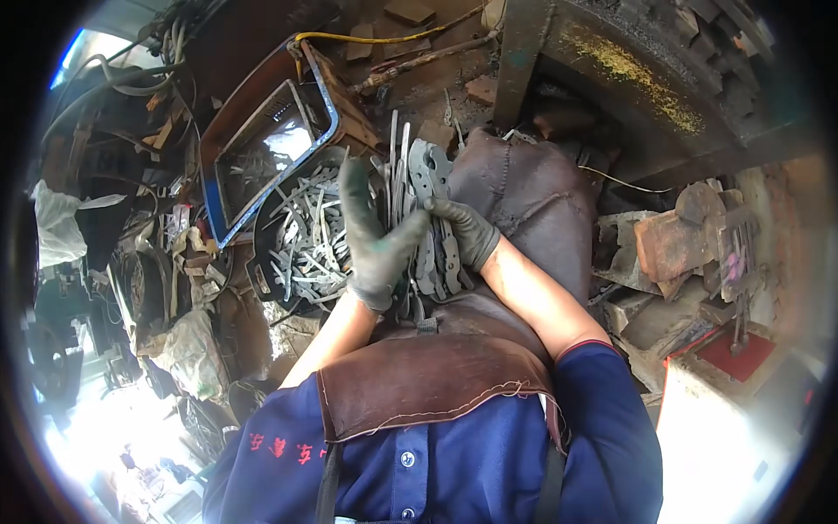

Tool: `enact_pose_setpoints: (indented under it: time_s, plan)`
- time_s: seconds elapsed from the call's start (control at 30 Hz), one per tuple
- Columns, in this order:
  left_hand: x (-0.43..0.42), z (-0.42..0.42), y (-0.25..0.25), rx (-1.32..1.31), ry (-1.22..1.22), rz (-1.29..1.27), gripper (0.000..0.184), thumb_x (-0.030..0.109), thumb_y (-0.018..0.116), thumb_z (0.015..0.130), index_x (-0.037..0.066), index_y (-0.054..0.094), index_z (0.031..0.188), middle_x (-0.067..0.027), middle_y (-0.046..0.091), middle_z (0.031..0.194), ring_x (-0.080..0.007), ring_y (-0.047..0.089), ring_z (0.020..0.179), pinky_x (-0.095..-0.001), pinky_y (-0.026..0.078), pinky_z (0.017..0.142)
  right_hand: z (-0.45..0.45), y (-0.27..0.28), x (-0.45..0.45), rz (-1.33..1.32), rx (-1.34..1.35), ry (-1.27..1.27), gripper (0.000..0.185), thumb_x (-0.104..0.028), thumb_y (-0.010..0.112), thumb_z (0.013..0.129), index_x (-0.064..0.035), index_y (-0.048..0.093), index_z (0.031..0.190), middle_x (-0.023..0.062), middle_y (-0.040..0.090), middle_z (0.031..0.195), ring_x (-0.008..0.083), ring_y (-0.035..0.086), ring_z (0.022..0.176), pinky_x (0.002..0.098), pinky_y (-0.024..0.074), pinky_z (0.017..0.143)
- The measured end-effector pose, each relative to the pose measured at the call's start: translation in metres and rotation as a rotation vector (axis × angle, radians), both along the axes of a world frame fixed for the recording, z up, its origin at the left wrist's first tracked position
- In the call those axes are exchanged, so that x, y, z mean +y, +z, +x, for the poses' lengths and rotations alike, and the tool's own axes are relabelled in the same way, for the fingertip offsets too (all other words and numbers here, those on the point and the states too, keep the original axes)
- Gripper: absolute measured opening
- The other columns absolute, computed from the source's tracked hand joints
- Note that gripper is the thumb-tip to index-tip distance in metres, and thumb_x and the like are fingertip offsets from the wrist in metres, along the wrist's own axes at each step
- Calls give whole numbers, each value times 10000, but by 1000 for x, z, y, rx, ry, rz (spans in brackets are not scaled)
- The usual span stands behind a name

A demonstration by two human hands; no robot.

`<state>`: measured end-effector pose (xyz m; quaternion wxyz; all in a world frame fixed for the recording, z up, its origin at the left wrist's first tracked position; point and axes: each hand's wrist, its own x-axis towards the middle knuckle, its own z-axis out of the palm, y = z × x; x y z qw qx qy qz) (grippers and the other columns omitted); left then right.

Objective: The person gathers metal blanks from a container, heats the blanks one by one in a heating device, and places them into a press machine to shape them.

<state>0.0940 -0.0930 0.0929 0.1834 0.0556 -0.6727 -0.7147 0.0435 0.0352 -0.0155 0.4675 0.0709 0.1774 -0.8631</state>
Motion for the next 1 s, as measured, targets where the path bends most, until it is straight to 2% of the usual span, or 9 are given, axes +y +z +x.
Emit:
enact_pose_setpoints:
  time_s: [0.03,0.1,0.13,0.2,0.37,0.5,0.73,0.83,1.0]
  plan:
    - [-4,3,-17,-15,36,47,1004,77,779,730,-60,128,1482,-224,301,1459,-277,337,1358,-392,318,1120,1,-4,2,13,-6,-1,373,-208,687,878,-35,614,1200,93,675,1137,205,639,1057,355,492,994]
    - [-9,11,-25,-140,123,-522,1044,59,789,721,-51,88,1487,-207,363,1425,-267,392,1323,-381,369,1089,6,13,7,-126,34,66,351,-229,692,875,-32,631,1160,95,680,1122,208,652,1020,367,508,972]
    - [-13,15,-27,-136,134,-520,1044,59,789,721,-51,88,1487,-207,363,1425,-267,392,1323,-381,369,1089,9,17,-1,-48,-13,26,376,-225,696,873,-24,618,1182,103,678,1127,214,659,1010,365,515,963]
    - [-20,25,-29,-474,-153,288,1096,59,809,699,-40,57,1491,-181,433,1373,-249,455,1261,-375,409,1050,10,30,0,-49,9,38,397,-227,700,870,-20,608,1196,104,677,1129,215,659,1015,366,515,964]
    - [-22,34,-3,-438,-394,-53,930,2,786,687,27,229,1431,-106,551,1229,-183,575,1077,-305,476,938,13,29,5,-63,17,66,450,-213,701,866,-1,573,1242,111,671,1135,223,656,1032,367,521,939]
    - [-9,0,-23,-617,-363,286,360,-29,658,858,55,585,1201,-6,654,1012,-108,627,877,-256,525,763,12,31,25,5,-11,-51,420,-177,698,858,9,581,1216,107,683,1056,223,675,913,365,565,841]
    - [87,-135,-7,-769,-801,283,408,-16,664,857,11,557,1249,-61,659,1106,-151,650,943,-284,535,827,-44,76,117,174,75,-536,368,-199,635,893,-9,584,1205,102,674,1064,217,662,971,352,542,897]
    - [143,-221,-31,-641,-1108,609,356,155,656,921,19,571,1239,-72,670,1117,-170,656,976,-301,544,862,-118,78,163,308,20,-705,326,-255,578,932,-7,607,1141,118,687,1038,229,684,930,362,562,861]
    - [178,-284,-35,-792,-1207,630,277,188,603,952,31,617,1180,-62,685,1065,-172,664,946,-302,553,822,-190,89,199,318,14,-556,242,-194,579,945,-14,629,1098,104,692,967,196,685,843,342,572,781]
